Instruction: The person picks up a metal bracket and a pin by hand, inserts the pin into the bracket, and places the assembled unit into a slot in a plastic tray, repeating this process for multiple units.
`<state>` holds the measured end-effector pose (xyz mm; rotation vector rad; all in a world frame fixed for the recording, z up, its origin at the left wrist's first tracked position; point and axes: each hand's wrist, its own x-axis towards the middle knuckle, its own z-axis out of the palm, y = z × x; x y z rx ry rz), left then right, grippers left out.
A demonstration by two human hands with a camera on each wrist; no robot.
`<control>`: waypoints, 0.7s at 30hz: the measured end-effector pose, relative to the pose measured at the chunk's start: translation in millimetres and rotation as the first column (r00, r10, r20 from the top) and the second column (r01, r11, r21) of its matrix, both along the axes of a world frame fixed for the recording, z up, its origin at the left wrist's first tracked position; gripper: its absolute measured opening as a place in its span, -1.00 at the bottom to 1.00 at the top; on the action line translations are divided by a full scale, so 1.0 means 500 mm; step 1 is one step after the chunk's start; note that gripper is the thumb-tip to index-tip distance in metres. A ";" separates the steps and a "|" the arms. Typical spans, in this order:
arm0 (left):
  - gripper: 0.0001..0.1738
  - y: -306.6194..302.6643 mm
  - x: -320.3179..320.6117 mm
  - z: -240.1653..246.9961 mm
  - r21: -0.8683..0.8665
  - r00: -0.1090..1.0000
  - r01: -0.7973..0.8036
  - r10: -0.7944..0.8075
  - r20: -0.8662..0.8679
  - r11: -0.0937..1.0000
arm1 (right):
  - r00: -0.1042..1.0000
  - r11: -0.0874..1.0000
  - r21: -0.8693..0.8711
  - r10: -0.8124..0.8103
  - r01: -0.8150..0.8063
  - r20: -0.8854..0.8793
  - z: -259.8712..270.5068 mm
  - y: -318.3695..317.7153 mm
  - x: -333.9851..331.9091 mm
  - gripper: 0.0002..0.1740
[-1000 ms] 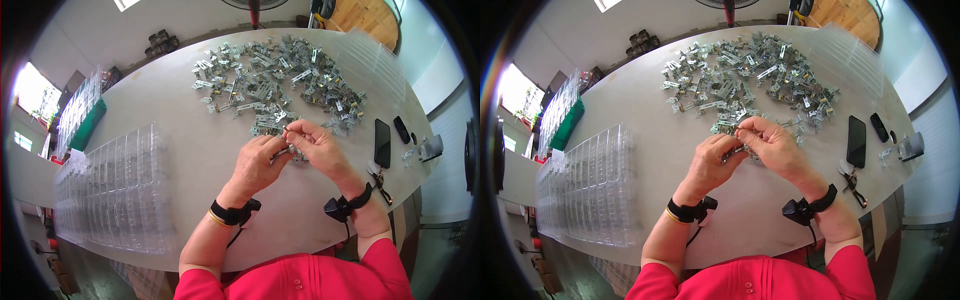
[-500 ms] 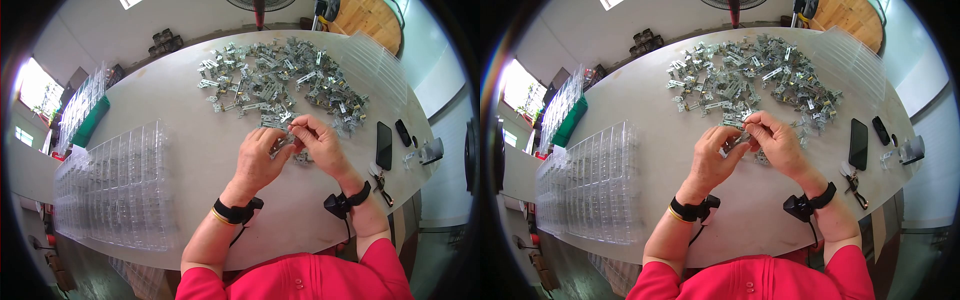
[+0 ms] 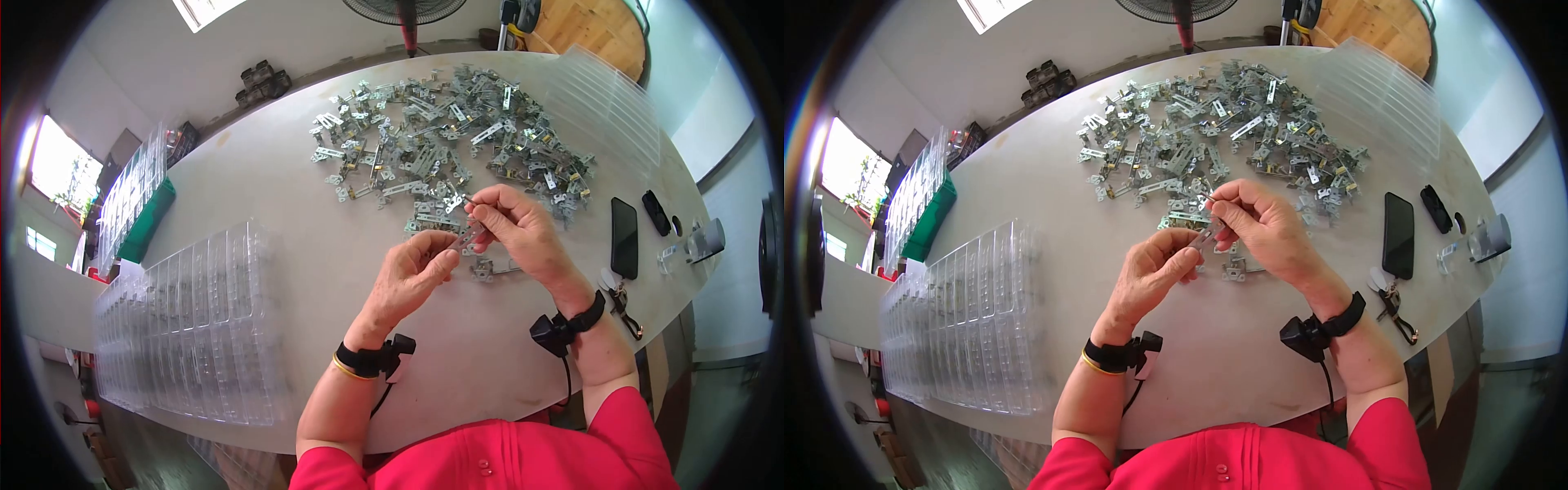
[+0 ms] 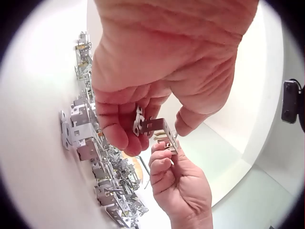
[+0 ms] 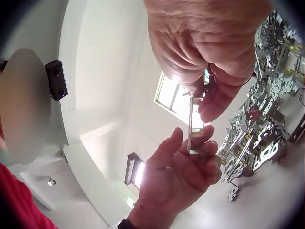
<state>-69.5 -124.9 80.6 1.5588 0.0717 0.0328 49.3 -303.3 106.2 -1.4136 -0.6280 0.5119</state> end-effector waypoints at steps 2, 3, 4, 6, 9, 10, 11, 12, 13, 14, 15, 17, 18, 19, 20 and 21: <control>-0.58 0.000 0.001 -0.004 -0.003 1.000 -0.006 0.006 0.013 1.000 | 1.000 1.000 0.005 0.011 -0.012 0.027 -0.002 0.004 0.004 -0.84; -0.58 0.000 0.001 -0.006 0.000 1.000 -0.004 0.004 0.011 1.000 | 1.000 1.000 0.007 0.009 -0.009 0.025 -0.015 0.008 0.012 -0.84; -0.60 0.000 0.000 -0.010 -0.021 0.999 -0.045 0.045 0.012 0.999 | 0.960 0.994 0.039 -0.105 0.098 0.259 -0.039 0.015 0.022 -0.85; -0.61 0.003 0.003 -0.019 -0.039 0.996 -0.086 0.087 0.009 0.996 | 0.855 0.976 0.095 -0.216 0.195 0.470 -0.041 0.016 0.023 -0.86; -0.66 0.004 0.006 -0.030 -0.008 0.976 -0.213 0.214 0.037 0.977 | 0.903 0.968 -0.079 -0.191 0.238 0.385 0.004 0.000 -0.008 -0.89; -0.67 0.003 0.007 -0.028 -0.032 0.968 -0.245 0.247 0.043 0.969 | 0.903 0.959 -0.148 -0.165 0.240 0.396 0.007 0.000 -0.020 -0.90; -0.68 0.001 0.008 -0.027 -0.056 0.959 -0.276 0.279 0.050 0.960 | 0.903 0.946 -0.215 -0.139 0.243 0.407 0.010 0.000 -0.029 -0.91; -0.68 0.000 0.010 -0.027 -0.056 0.960 -0.274 0.277 0.046 0.960 | 0.904 0.945 -0.217 -0.141 0.244 0.403 0.017 0.001 -0.036 -0.91; -0.68 -0.001 0.010 -0.028 -0.067 0.955 -0.287 0.291 0.057 0.956 | 0.909 0.937 -0.261 -0.113 0.231 0.401 0.024 0.002 -0.042 -0.90; -0.68 -0.002 0.010 -0.029 -0.079 0.950 -0.300 0.305 0.069 0.951 | 0.914 0.928 -0.303 -0.084 0.217 0.397 0.026 0.003 -0.046 -0.88; -0.68 -0.003 0.010 -0.033 -0.078 0.950 -0.299 0.305 0.065 0.951 | 0.921 0.923 -0.327 -0.067 0.203 0.383 0.023 0.004 -0.046 -0.88; -0.66 -0.003 0.011 -0.041 -0.028 0.945 -0.302 0.303 0.122 0.953 | 0.913 0.921 -0.332 -0.056 0.203 0.404 0.020 0.005 -0.046 -0.88; -0.66 -0.005 0.012 -0.041 -0.028 0.945 -0.303 0.305 0.121 0.952 | 0.903 0.919 -0.337 -0.044 0.204 0.426 0.018 0.005 -0.046 -0.88; -0.67 -0.008 0.012 -0.041 0.000 0.939 -0.316 0.313 0.140 0.949 | 0.904 0.919 -0.338 -0.042 0.202 0.425 0.014 0.006 -0.046 -0.88; -0.67 -0.009 0.012 -0.041 0.028 0.934 -0.329 0.321 0.158 0.944 | 0.906 0.919 -0.338 -0.048 0.205 0.420 0.009 0.006 -0.045 -0.88; -0.67 -0.009 0.012 -0.041 0.028 0.933 -0.331 0.323 0.155 0.943 | 0.909 0.918 -0.338 -0.054 0.209 0.414 0.006 0.007 -0.046 -0.88</control>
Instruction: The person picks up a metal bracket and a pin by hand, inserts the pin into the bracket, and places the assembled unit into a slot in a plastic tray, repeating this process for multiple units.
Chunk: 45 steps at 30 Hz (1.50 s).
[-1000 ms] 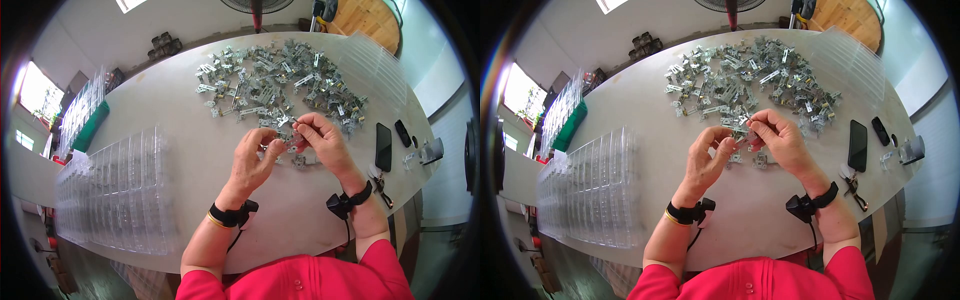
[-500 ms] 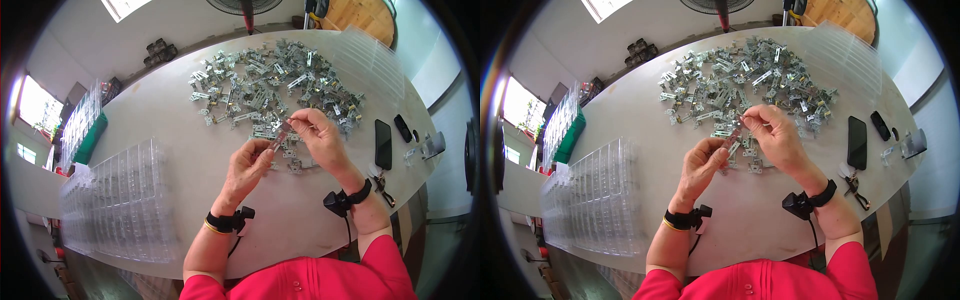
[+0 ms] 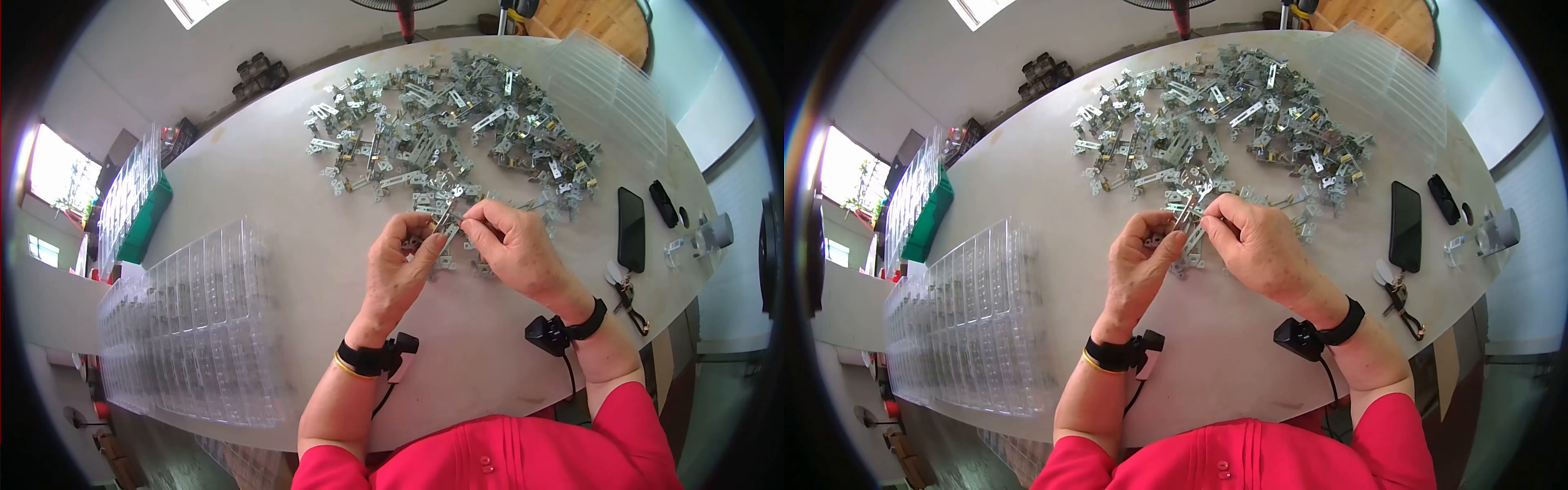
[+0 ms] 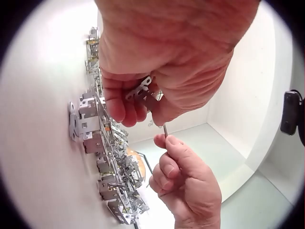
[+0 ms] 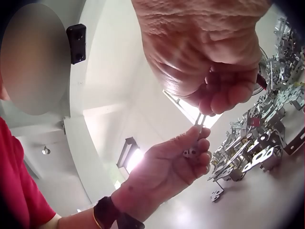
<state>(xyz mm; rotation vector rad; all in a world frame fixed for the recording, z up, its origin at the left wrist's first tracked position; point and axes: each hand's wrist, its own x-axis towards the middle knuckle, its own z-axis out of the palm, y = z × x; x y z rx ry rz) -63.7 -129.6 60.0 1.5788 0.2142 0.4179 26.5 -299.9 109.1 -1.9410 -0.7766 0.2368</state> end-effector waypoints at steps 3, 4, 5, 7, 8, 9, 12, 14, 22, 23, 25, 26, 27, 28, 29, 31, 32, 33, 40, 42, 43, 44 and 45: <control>-0.66 -0.001 -0.001 0.004 -0.010 1.000 0.013 -0.013 0.009 1.000 | 1.000 1.000 -0.001 0.020 -0.020 0.018 -0.001 0.001 -0.006 -0.87; -0.66 -0.002 -0.002 0.006 0.022 1.000 0.015 -0.015 0.011 1.000 | 1.000 1.000 -0.001 0.020 -0.020 0.014 0.001 0.001 -0.009 -0.87; -0.66 -0.003 -0.002 0.007 0.054 1.000 0.016 -0.017 0.013 0.998 | 0.999 0.999 -0.008 0.047 -0.047 -0.003 0.005 0.001 -0.011 -0.86; -0.66 -0.002 0.000 0.001 0.045 0.999 0.024 -0.025 0.027 0.999 | 0.997 0.997 -0.016 0.074 -0.074 -0.022 0.002 0.001 -0.008 -0.86; -0.66 -0.002 0.000 -0.001 0.037 0.998 0.030 -0.032 0.045 0.999 | 1.000 1.000 0.003 0.023 -0.023 -0.020 -0.005 0.003 -0.003 -0.86; -0.66 -0.003 -0.001 0.000 0.036 0.999 0.029 -0.031 0.044 0.999 | 0.999 0.999 0.023 -0.027 0.027 -0.018 -0.009 0.004 0.000 -0.85; -0.67 -0.003 -0.001 0.002 0.066 0.998 0.046 -0.048 0.031 0.997 | 0.995 0.995 -0.017 0.100 -0.099 0.002 -0.001 0.000 -0.008 -0.84; -0.69 -0.001 -0.001 -0.004 -0.008 0.997 0.061 -0.061 0.042 0.998 | 0.996 0.997 -0.007 0.076 -0.077 -0.047 -0.003 -0.002 -0.005 -0.84; -0.67 0.025 0.005 0.032 0.011 0.974 -0.225 0.225 0.008 0.974 | 0.928 0.956 -0.049 0.267 -0.289 -0.259 0.016 0.004 -0.029 -0.80; -0.67 0.034 0.005 0.032 0.018 0.973 -0.230 0.230 0.003 0.973 | 0.925 0.955 -0.042 0.273 -0.294 -0.263 0.017 0.005 -0.034 -0.80; -0.64 0.054 0.008 0.030 0.169 0.950 -0.298 0.309 -0.043 0.939 | 0.847 0.871 -0.119 0.419 -0.476 -0.326 0.017 0.009 -0.042 -0.78; -0.63 0.058 0.009 0.030 0.198 0.927 -0.353 0.371 -0.060 0.914 | 0.811 0.830 -0.134 0.475 -0.542 -0.341 0.007 0.009 -0.042 -0.76; -0.63 0.063 0.004 0.034 0.212 0.925 -0.355 0.376 -0.062 0.910 | 0.807 0.829 -0.120 0.482 -0.546 -0.341 0.002 0.013 -0.041 -0.76; -0.62 0.070 -0.002 0.039 0.204 0.915 -0.370 0.394 -0.090 0.906 | 0.757 0.764 -0.166 0.537 -0.623 -0.371 -0.003 0.016 -0.040 -0.75; -0.62 0.076 -0.006 0.044 0.196 0.905 -0.383 0.410 -0.117 0.902 | 0.705 0.691 -0.208 0.585 -0.692 -0.402 -0.009 0.017 -0.040 -0.73; -0.61 0.089 -0.022 0.048 0.261 0.885 -0.391 0.439 -0.158 0.882 | 0.664 0.645 -0.207 0.630 -0.736 -0.403 -0.034 0.020 -0.043 -0.72; -0.61 0.093 -0.029 0.048 0.311 0.861 -0.399 0.469 -0.195 0.862 | 0.623 0.590 -0.220 0.668 -0.777 -0.407 -0.041 0.020 -0.043 -0.71; -0.61 0.096 -0.036 0.045 0.322 0.862 -0.398 0.471 -0.190 0.859 | 0.623 0.594 -0.212 0.672 -0.776 -0.400 -0.040 0.018 -0.042 -0.71; -0.59 0.108 -0.066 0.000 0.433 0.793 -0.302 0.476 -0.381 0.849 | 0.597 0.620 -0.071 0.710 -0.782 -0.375 -0.073 0.009 -0.029 -0.72; -0.59 0.101 -0.065 0.000 0.472 0.794 -0.308 0.497 -0.351 0.826 | 0.592 0.625 -0.044 0.711 -0.779 -0.380 -0.080 0.006 -0.028 -0.72; -0.60 0.097 -0.064 0.001 0.501 0.797 -0.318 0.513 -0.318 0.805 | 0.591 0.632 -0.032 0.706 -0.775 -0.390 -0.081 0.004 -0.028 -0.73; -0.60 0.092 -0.063 0.005 0.507 0.797 -0.317 0.515 -0.316 0.801 | 0.591 0.638 -0.021 0.701 -0.770 -0.400 -0.081 0.002 -0.028 -0.75; -0.62 0.085 -0.063 0.012 0.585 0.785 -0.291 0.538 -0.307 0.757 | 0.590 0.638 -0.015 0.703 -0.770 -0.397 -0.082 0.002 -0.027 -0.75</control>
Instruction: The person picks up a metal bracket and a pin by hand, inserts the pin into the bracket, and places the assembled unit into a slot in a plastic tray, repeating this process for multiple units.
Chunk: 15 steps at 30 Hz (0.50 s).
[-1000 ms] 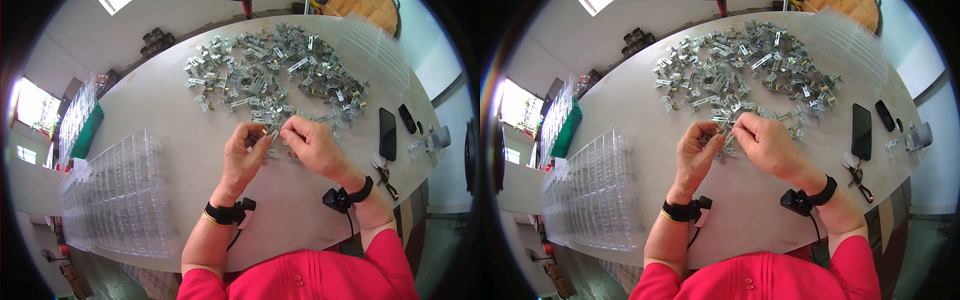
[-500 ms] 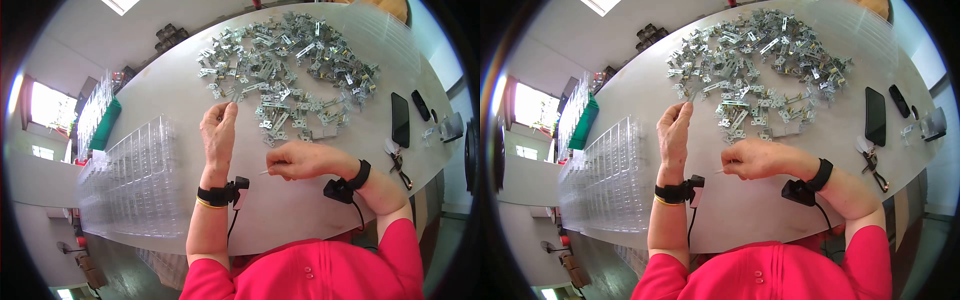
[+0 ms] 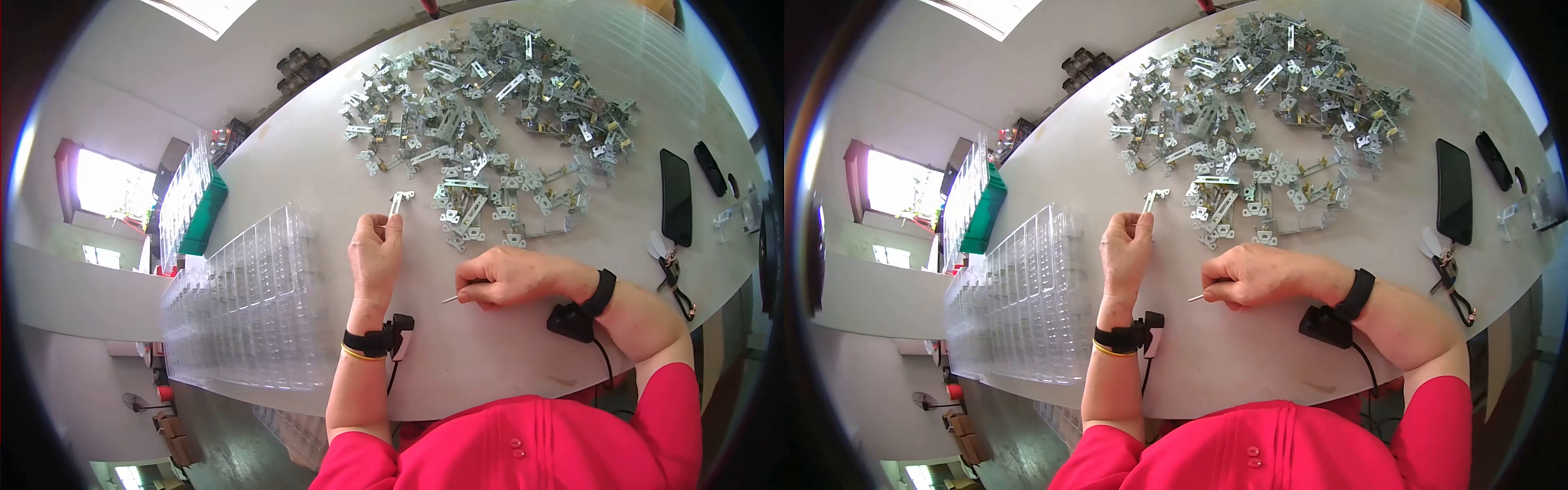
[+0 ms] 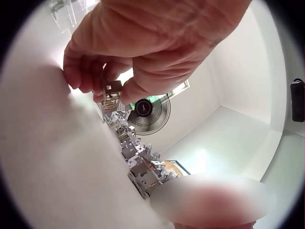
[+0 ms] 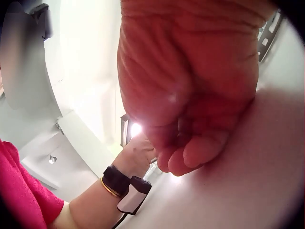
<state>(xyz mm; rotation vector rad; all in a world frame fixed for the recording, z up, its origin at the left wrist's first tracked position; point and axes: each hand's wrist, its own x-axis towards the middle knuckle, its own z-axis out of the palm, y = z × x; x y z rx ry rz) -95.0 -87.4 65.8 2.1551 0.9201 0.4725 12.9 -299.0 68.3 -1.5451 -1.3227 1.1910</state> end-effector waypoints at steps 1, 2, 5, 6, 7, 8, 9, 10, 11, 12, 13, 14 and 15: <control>-0.64 -0.006 0.001 0.005 0.081 0.999 0.003 0.001 -0.044 0.997 | 1.000 1.000 0.002 -0.001 0.001 0.006 -0.001 0.000 0.000 -0.75; -0.64 -0.008 0.002 0.008 0.086 0.999 0.000 0.004 -0.046 0.996 | 1.000 1.000 0.003 0.000 0.000 0.012 -0.002 0.000 0.000 -0.75; -0.68 -0.010 0.002 0.010 0.273 0.983 0.076 -0.026 -0.181 0.959 | 1.000 1.000 0.013 -0.005 0.005 0.003 -0.005 -0.001 -0.001 -0.75; -0.68 -0.008 0.004 0.008 0.346 0.977 0.113 -0.041 -0.210 0.931 | 1.000 1.000 0.017 0.004 -0.004 -0.001 -0.003 -0.002 -0.001 -0.75; -0.68 -0.007 0.006 0.005 0.417 0.970 0.150 -0.051 -0.239 0.897 | 1.000 1.000 0.000 0.002 -0.002 -0.006 0.003 -0.003 0.000 -0.73; -0.68 -0.005 0.010 -0.001 0.426 0.970 0.136 -0.033 -0.240 0.894 | 1.000 1.000 -0.013 0.004 -0.004 -0.010 0.008 -0.002 0.002 -0.71; -0.69 -0.002 0.013 -0.008 0.492 0.964 0.185 -0.060 -0.258 0.851 | 1.000 1.000 0.004 0.028 -0.028 -0.009 0.008 -0.001 0.004 -0.71; -0.70 0.001 0.013 -0.010 0.558 0.956 0.228 -0.076 -0.283 0.798 | 1.000 1.000 0.004 0.014 -0.014 -0.005 0.004 -0.001 0.003 -0.72; -0.71 0.001 0.012 -0.010 0.557 0.962 0.226 -0.092 -0.258 0.799 | 1.000 1.000 0.006 0.004 -0.004 -0.003 0.001 0.001 0.002 -0.73; -0.72 0.001 0.013 -0.012 0.557 0.966 0.224 -0.108 -0.233 0.800 | 0.999 0.999 0.033 0.040 -0.040 -0.006 0.001 0.003 0.000 -0.73; -0.72 0.000 0.014 -0.011 0.525 0.967 0.213 -0.103 -0.232 0.824 | 1.000 1.000 0.012 0.006 -0.006 -0.027 0.004 0.001 -0.001 -0.74; -0.71 -0.002 0.015 -0.008 0.489 0.968 0.203 -0.100 -0.229 0.848 | 0.998 0.999 -0.015 -0.031 0.030 -0.047 0.005 0.001 -0.002 -0.75; -0.71 -0.001 0.016 -0.008 0.503 0.970 0.182 -0.070 -0.232 0.845 | 0.999 1.000 0.002 -0.003 0.003 -0.049 0.007 0.002 -0.004 -0.75</control>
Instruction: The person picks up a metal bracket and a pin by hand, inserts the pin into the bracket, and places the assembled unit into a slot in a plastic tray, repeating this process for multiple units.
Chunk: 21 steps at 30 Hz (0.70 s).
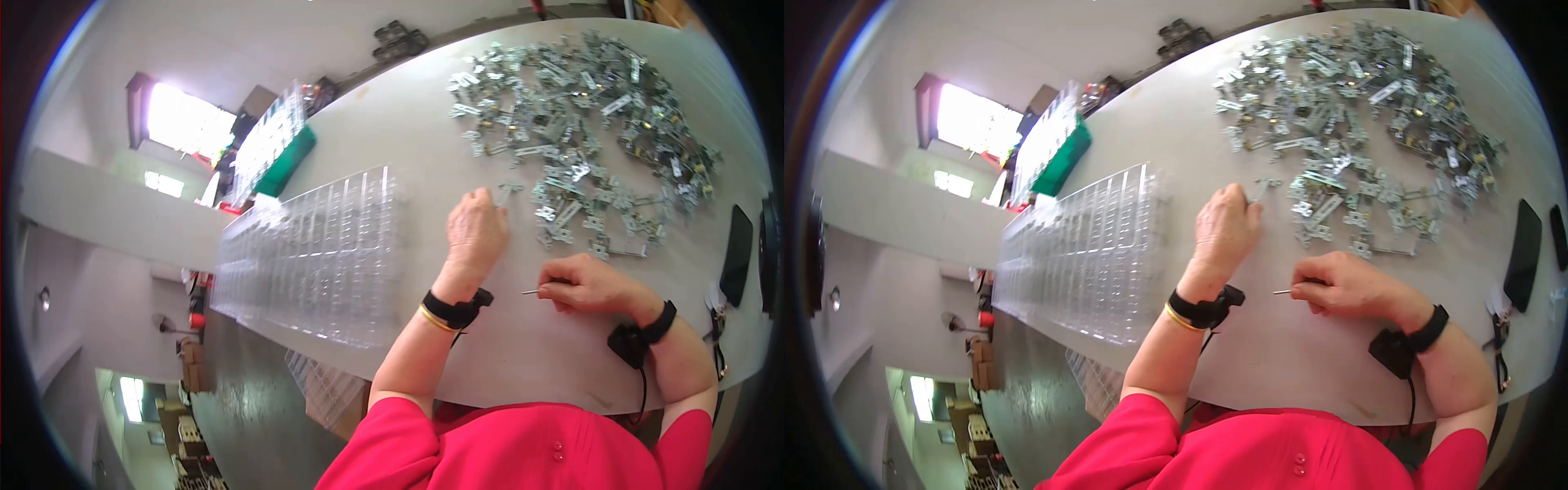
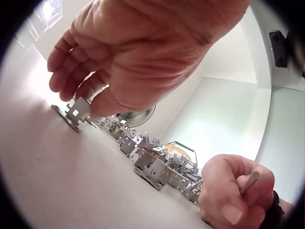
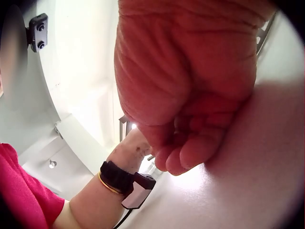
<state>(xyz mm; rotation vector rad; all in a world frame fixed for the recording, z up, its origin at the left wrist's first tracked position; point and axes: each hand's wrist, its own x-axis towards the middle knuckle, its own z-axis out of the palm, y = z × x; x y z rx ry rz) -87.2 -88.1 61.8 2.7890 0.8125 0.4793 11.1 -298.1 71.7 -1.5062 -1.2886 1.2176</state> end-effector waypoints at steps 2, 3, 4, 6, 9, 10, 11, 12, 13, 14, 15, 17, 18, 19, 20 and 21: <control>-0.71 0.003 0.002 0.003 -0.135 0.999 0.024 -0.020 0.027 0.991 | 0.997 0.997 -0.063 -0.050 0.046 -0.052 0.001 -0.001 -0.001 -0.77; -0.71 0.004 -0.001 0.017 -0.127 1.000 0.010 -0.006 0.030 0.992 | 0.998 0.998 -0.055 -0.035 0.032 -0.049 -0.001 0.000 -0.001 -0.77; -0.72 0.003 -0.001 0.033 -0.169 0.999 0.036 -0.029 0.046 0.985 | 0.998 0.998 -0.045 -0.035 0.033 -0.059 -0.003 0.000 0.000 -0.78; -0.72 0.000 0.002 0.067 -0.205 0.997 0.055 -0.042 0.067 0.977 | 0.998 0.999 -0.030 -0.026 0.024 -0.065 -0.005 0.000 0.000 -0.79; -0.71 0.006 0.004 0.119 -0.255 0.989 0.122 -0.094 0.117 0.959 | 0.992 0.998 -0.042 -0.055 0.051 -0.113 -0.008 0.000 -0.004 -0.82; -0.70 0.010 0.004 0.136 -0.315 0.983 0.153 -0.111 0.149 0.937 | 0.992 0.998 -0.050 -0.055 0.050 -0.111 -0.007 0.001 -0.003 -0.83; -0.70 0.013 0.003 0.154 -0.372 0.975 0.187 -0.125 0.183 0.909 | 0.992 0.997 -0.058 -0.055 0.049 -0.109 -0.005 0.001 -0.003 -0.83; -0.69 0.016 0.001 0.175 -0.404 0.981 0.162 -0.105 0.161 0.900 | 0.993 0.998 -0.052 -0.046 0.041 -0.105 -0.002 0.001 -0.004 -0.83; -0.69 0.023 -0.003 0.191 -0.398 0.981 0.158 -0.099 0.165 0.903 | 0.992 0.997 -0.056 -0.062 0.056 -0.110 0.001 0.000 -0.005 -0.83; -0.67 0.031 -0.009 0.206 -0.403 0.981 0.151 -0.088 0.171 0.903 | 0.990 0.995 -0.062 -0.079 0.072 -0.115 0.004 -0.001 -0.006 -0.83; -0.66 0.040 -0.014 0.219 -0.409 0.981 0.145 -0.078 0.176 0.901 | 0.991 0.996 -0.059 -0.077 0.070 -0.113 0.005 -0.001 -0.006 -0.83; -0.66 0.078 -0.034 0.235 -0.398 0.987 0.113 -0.056 0.153 0.910 | 0.989 0.995 -0.062 -0.085 0.078 -0.124 0.005 -0.004 -0.006 -0.82; -0.66 0.102 -0.047 0.241 -0.394 0.987 0.075 -0.011 0.162 0.916 | 0.988 0.995 -0.063 -0.088 0.080 -0.126 0.007 -0.005 -0.006 -0.82; -0.67 0.124 -0.063 0.247 -0.391 0.985 0.036 0.034 0.171 0.920 | 0.988 0.993 -0.076 -0.094 0.086 -0.121 0.010 -0.006 -0.007 -0.82; -0.68 0.146 -0.081 0.257 -0.365 0.983 0.013 0.055 0.176 0.931 | 0.988 0.992 -0.090 -0.101 0.090 -0.116 0.011 -0.006 -0.007 -0.82; -0.68 0.167 -0.102 0.268 -0.339 0.980 -0.011 0.077 0.181 0.941 | 0.988 0.992 -0.092 -0.102 0.091 -0.118 0.010 -0.006 -0.007 -0.82</control>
